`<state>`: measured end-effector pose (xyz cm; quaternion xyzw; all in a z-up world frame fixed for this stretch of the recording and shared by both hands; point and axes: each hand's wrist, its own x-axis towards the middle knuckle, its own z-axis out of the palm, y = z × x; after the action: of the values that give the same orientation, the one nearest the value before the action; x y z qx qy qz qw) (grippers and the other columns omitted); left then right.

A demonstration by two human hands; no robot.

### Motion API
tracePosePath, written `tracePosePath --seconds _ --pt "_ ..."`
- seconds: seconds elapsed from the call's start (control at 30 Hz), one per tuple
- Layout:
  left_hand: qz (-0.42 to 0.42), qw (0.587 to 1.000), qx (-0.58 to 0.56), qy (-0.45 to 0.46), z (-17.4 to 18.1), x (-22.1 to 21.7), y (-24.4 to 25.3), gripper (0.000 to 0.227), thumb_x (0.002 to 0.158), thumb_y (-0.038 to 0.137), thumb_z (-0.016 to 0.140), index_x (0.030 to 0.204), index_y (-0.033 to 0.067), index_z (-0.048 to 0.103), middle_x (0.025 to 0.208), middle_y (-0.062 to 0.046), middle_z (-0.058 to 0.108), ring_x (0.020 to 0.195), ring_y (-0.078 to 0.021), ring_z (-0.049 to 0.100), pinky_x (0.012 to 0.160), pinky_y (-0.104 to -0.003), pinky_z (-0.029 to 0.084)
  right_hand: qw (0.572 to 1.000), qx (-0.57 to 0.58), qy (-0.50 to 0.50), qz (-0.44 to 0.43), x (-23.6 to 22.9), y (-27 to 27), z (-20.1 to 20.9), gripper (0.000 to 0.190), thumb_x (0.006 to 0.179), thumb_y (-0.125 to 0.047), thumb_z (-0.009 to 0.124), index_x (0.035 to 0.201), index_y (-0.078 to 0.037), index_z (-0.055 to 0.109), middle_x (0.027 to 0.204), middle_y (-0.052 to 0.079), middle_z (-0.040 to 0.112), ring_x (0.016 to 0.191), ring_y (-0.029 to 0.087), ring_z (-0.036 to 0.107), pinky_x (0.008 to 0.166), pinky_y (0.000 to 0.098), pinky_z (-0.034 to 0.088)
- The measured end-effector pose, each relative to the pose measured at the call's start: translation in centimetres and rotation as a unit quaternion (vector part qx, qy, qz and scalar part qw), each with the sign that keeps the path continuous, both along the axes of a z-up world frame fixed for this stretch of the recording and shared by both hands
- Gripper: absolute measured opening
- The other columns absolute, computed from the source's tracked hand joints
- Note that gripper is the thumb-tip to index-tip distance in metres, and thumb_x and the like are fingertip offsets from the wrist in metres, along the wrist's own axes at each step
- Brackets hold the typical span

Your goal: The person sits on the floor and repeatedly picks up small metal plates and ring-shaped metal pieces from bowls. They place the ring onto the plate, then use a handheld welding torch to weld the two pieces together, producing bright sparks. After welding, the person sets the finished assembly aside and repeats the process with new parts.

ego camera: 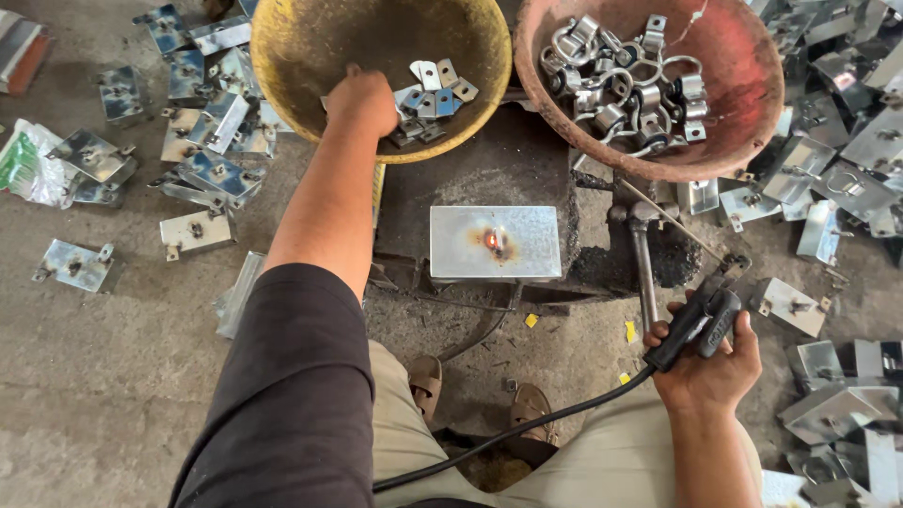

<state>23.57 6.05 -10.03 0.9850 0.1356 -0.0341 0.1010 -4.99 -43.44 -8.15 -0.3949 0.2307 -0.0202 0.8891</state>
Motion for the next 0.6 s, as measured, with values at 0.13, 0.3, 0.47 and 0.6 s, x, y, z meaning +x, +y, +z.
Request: tracePosePath --seconds 0.13,0.3,0.47,0.6 --pt "-0.015 0.999 -0.017 -0.04 0.6 -0.7 -0.4 0.046 0.077 0.016 0.078 0.12 0.0022 0.067 0.139 -0.023 0.055 0.117 -0.0374 0.063 0.092 -0.047 0.054 1.0 -0.009 0.0 -0.005 -0.2 0.0 0.4 0.06 0.102 -0.058 0.05 0.128 -0.006 0.065 0.106 0.014 0.065 0.081 0.03 0.054 0.073 0.0419 0.046" --pt "-0.049 0.993 -0.072 -0.081 3.3 -2.3 -0.6 0.032 0.086 0.014 0.074 0.117 0.0108 0.071 0.12 -0.017 0.071 0.113 -0.0367 0.066 0.092 -0.047 0.055 1.0 0.024 0.007 -0.003 -0.5 0.2 1.0 0.061 0.102 -0.058 0.051 0.128 -0.005 0.067 0.104 0.014 0.064 0.081 0.03 0.056 0.072 0.041 0.046" --pt "-0.099 0.967 -0.141 -0.187 7.5 -7.1 -2.7 0.031 0.086 0.023 0.08 0.116 0.0166 0.074 0.119 -0.016 0.072 0.106 -0.0361 0.068 0.088 -0.046 0.054 1.0 -0.015 -0.013 0.003 -0.8 0.8 1.7 0.058 0.102 -0.057 0.048 0.125 -0.006 0.066 0.104 0.015 0.064 0.08 0.031 0.056 0.071 0.0427 0.046" --pt "-0.109 0.953 -0.214 -0.185 10.0 -14.2 -4.5 0.012 0.091 0.027 0.081 0.094 0.0154 0.081 0.109 -0.013 0.073 0.095 -0.0276 0.071 0.083 -0.043 0.056 0.999 -0.035 -0.016 0.001 -1.0 1.4 2.3 0.055 0.1 -0.057 0.046 0.116 -0.008 0.064 0.103 0.015 0.065 0.077 0.032 0.057 0.068 0.0455 0.047"
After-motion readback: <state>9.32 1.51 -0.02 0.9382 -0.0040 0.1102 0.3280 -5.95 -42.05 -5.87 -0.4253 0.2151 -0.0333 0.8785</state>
